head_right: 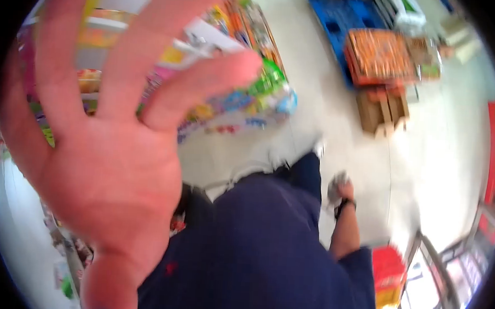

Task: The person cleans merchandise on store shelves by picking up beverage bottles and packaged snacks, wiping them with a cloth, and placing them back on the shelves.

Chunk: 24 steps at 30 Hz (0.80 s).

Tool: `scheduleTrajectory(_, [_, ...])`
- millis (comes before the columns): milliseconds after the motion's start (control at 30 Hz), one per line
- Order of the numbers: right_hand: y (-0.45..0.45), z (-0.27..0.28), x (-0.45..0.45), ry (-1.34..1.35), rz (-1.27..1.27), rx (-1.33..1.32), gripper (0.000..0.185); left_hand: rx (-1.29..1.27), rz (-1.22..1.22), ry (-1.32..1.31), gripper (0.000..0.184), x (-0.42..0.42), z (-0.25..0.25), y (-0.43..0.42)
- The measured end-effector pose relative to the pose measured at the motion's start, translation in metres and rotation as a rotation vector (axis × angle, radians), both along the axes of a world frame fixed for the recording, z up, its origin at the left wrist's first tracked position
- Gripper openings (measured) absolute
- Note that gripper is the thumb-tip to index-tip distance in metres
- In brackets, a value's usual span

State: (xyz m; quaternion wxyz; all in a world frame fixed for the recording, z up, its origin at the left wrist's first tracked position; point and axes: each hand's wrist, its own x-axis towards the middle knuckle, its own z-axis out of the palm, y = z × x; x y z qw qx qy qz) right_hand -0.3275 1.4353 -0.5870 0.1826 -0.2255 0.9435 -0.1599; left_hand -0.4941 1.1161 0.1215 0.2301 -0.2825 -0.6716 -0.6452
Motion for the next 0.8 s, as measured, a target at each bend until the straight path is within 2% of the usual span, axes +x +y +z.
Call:
scheduleTrajectory(33, [-0.032, 0.017, -0.027, 0.013, -0.277, -0.238, 0.049, 0.046, 0.021, 0.064, 0.075, -0.001, 0.007, 0.005])
scheduleTrajectory(67, [0.019, 0.057, 0.007, -0.04, -0.556, -0.391, 0.047, 0.111, 0.06, 0.104, 0.075, -0.001, 0.015, 0.015])
scheduleTrajectory(100, [0.023, 0.104, -0.022, -0.388, -0.08, 0.159, 0.049, 0.145, 0.1, 0.105, 0.075, 0.003, 0.023, 0.019])
scheduleTrajectory(133, [0.01, 0.151, -0.042, -0.725, -0.83, -0.363, 0.049, 0.179, 0.126, 0.138, 0.075, 0.004, 0.03, 0.022])
scheduleTrajectory(167, [0.012, 0.144, -0.053, -0.62, -0.81, -0.203, 0.048, 0.229, 0.149, 0.18, 0.075, 0.0, 0.037, 0.025])
scheduleTrajectory(233, [0.032, 0.153, -0.08, -0.577, -0.742, -0.256, 0.054, 0.324, 0.203, 0.239, 0.075, -0.005, 0.043, 0.024])
scheduleTrajectory(267, [0.022, 0.174, -0.097, -0.6, -0.712, -0.333, 0.056, 0.334, 0.225, 0.279, 0.075, -0.003, 0.048, 0.024])
scheduleTrajectory(367, [0.038, 0.148, -0.137, -0.535, -0.56, -0.238, 0.055, 0.363, 0.255, 0.358, 0.075, -0.005, 0.047, 0.012])
scheduleTrajectory(433, [0.04, 0.161, -0.183, -0.523, -0.497, -0.252, 0.052, 0.38, 0.259, 0.388, 0.075, -0.005, 0.043, 0.007])
scheduleTrajectory(500, [0.046, 0.18, -0.191, -0.481, -0.484, -0.255, 0.051, 0.4, 0.285, 0.389, 0.075, -0.008, 0.046, 0.002])
scheduleTrajectory(533, [0.047, 0.186, -0.199, -0.552, -0.524, -0.253, 0.049, 0.41, 0.287, 0.378, 0.075, -0.009, 0.047, 0.002])
scheduleTrajectory(600, [0.05, 0.18, -0.208, -0.463, -0.506, -0.188, 0.047, 0.452, 0.292, 0.367, 0.075, -0.012, 0.046, 0.001])
scheduleTrajectory(667, [0.045, 0.185, -0.213, -0.485, -0.513, -0.136, 0.05, 0.469, 0.309, 0.392, 0.075, -0.016, 0.047, -0.01])
scheduleTrajectory(733, [0.043, 0.181, -0.212, -0.508, -0.575, -0.205, 0.049, 0.468, 0.312, 0.402, 0.075, -0.021, 0.047, -0.019])
scheduleTrajectory(800, [0.037, 0.173, -0.207, -0.404, -0.597, -0.213, 0.046, 0.468, 0.321, 0.424, 0.075, -0.026, 0.048, -0.026])
